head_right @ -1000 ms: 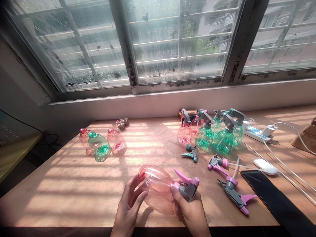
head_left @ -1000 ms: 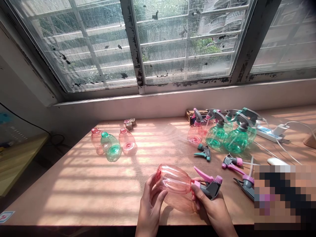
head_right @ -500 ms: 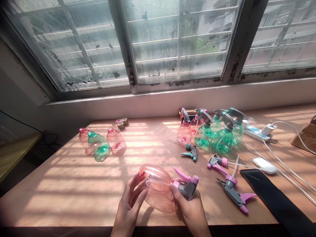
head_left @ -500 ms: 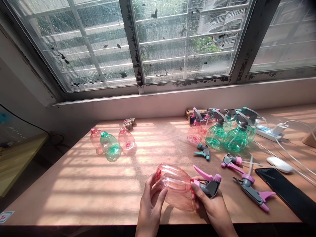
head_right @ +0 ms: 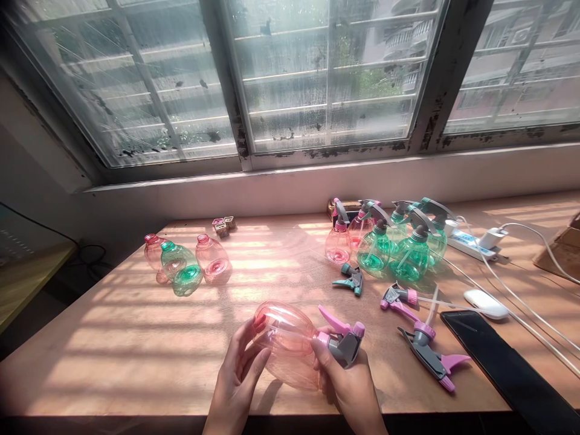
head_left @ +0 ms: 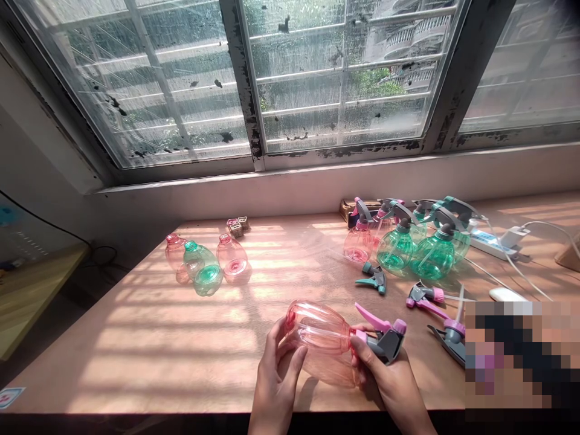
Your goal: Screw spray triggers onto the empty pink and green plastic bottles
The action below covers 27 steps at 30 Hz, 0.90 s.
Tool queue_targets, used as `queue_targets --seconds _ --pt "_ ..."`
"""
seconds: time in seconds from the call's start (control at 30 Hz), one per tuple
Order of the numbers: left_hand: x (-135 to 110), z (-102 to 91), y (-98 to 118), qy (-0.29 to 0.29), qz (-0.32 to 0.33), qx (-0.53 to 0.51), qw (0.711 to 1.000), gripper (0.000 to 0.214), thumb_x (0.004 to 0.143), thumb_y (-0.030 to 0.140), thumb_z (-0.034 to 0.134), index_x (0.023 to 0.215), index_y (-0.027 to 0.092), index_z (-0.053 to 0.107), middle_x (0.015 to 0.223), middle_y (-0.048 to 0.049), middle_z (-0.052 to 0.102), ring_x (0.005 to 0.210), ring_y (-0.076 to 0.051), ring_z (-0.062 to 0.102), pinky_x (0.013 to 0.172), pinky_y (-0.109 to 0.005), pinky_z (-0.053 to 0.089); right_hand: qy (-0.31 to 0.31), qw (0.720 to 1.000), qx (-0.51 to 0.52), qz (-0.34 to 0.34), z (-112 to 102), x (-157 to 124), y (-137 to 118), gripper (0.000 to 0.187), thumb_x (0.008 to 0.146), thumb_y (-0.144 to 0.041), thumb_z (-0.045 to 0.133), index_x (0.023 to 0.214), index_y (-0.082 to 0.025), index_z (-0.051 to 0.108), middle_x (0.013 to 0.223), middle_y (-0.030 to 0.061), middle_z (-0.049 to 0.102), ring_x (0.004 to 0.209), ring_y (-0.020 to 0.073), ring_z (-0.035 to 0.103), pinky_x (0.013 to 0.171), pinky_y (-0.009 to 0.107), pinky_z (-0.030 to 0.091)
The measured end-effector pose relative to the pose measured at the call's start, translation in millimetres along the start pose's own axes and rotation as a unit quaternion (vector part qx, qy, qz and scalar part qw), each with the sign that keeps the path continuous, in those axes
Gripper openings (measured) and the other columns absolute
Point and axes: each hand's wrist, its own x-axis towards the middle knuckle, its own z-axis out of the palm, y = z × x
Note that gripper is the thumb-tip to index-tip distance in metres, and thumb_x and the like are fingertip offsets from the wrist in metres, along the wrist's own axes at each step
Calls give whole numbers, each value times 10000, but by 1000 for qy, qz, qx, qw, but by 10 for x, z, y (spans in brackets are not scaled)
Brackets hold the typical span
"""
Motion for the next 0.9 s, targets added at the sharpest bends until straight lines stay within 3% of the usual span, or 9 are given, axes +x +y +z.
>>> queue_targets --seconds 0.37,0.67,0.9 --pt "-1 -3 -13 -1 -2 2 1000 536 913 516 740 1393 317 612 1459 -86 686 1302 -281 669 1090 -411 560 -15 1000 15 8 -8 -2 0 459 786 -607 854 891 -183 712 536 -27 625 320 86 420 351 230 336" --pt "5 -17 -20 -7 -1 10 1000 537 927 503 728 1407 306 592 1476 -87 676 1325 -286 654 1096 -419 555 8 1000 14 -1 23 -5 5 507 761 -630 856 939 -178 711 547 -16 627 345 105 440 341 235 335" --pt "-1 -11 -23 -1 -4 5 1000 530 922 516 734 1397 322 603 1468 -79 683 1314 -282 658 1098 -425 552 -20 1000 8 7 -36 8 42 447 790 -592 858 829 -172 713 574 4 644 349 94 446 372 236 351"
